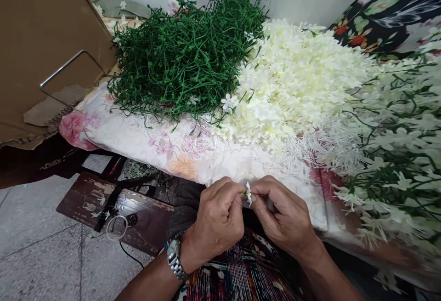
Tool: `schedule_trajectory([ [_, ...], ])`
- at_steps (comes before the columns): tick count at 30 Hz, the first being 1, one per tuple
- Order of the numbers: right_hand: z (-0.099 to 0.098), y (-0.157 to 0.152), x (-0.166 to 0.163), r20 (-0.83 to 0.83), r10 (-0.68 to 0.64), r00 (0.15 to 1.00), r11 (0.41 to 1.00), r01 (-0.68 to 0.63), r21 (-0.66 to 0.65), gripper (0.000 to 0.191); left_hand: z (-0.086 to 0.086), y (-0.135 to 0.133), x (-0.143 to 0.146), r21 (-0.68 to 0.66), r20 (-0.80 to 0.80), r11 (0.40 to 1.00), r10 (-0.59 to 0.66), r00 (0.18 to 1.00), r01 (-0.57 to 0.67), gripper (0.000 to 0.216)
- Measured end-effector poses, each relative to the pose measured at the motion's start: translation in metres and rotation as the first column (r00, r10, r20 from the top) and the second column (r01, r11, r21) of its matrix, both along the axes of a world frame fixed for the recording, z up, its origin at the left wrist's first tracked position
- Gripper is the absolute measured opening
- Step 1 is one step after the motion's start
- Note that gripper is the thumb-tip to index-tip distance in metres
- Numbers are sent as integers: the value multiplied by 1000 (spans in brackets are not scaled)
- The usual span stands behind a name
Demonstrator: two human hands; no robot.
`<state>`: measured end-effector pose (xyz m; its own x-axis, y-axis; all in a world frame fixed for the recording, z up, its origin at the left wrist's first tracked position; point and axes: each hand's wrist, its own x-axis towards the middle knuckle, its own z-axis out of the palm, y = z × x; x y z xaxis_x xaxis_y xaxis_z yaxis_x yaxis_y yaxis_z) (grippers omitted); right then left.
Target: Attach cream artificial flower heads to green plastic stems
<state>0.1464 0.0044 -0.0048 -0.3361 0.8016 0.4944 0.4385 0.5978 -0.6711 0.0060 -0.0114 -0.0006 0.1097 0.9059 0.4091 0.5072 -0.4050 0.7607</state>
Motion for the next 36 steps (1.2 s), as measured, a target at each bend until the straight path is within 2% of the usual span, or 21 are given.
schedule_trajectory([
  [10, -4, 3, 1, 6, -24, 1000, 1000, 24, 11, 11, -3, 2, 8, -10, 6, 999, 30, 1000, -30, 22],
  [16, 2, 2, 2, -111, -33, 993, 997, 25, -75, 11, 9, 5, -1, -156, 114, 986, -33, 993, 51, 16],
  [24, 3, 0, 3, -128, -24, 991, 995, 11, -102, 11, 15, 0, -3, -158, -44, 986, -56, 997, 48, 20],
  [28, 2, 0, 5, -104, -34, 994, 996, 25, -85, 12, 14, 2, 0, -178, 20, 981, -73, 997, 75, 21],
  [36, 1, 2, 3, -64, -59, 996, 998, 57, -39, 12, 8, 3, 8, -154, 108, 987, -17, 994, 34, 22],
])
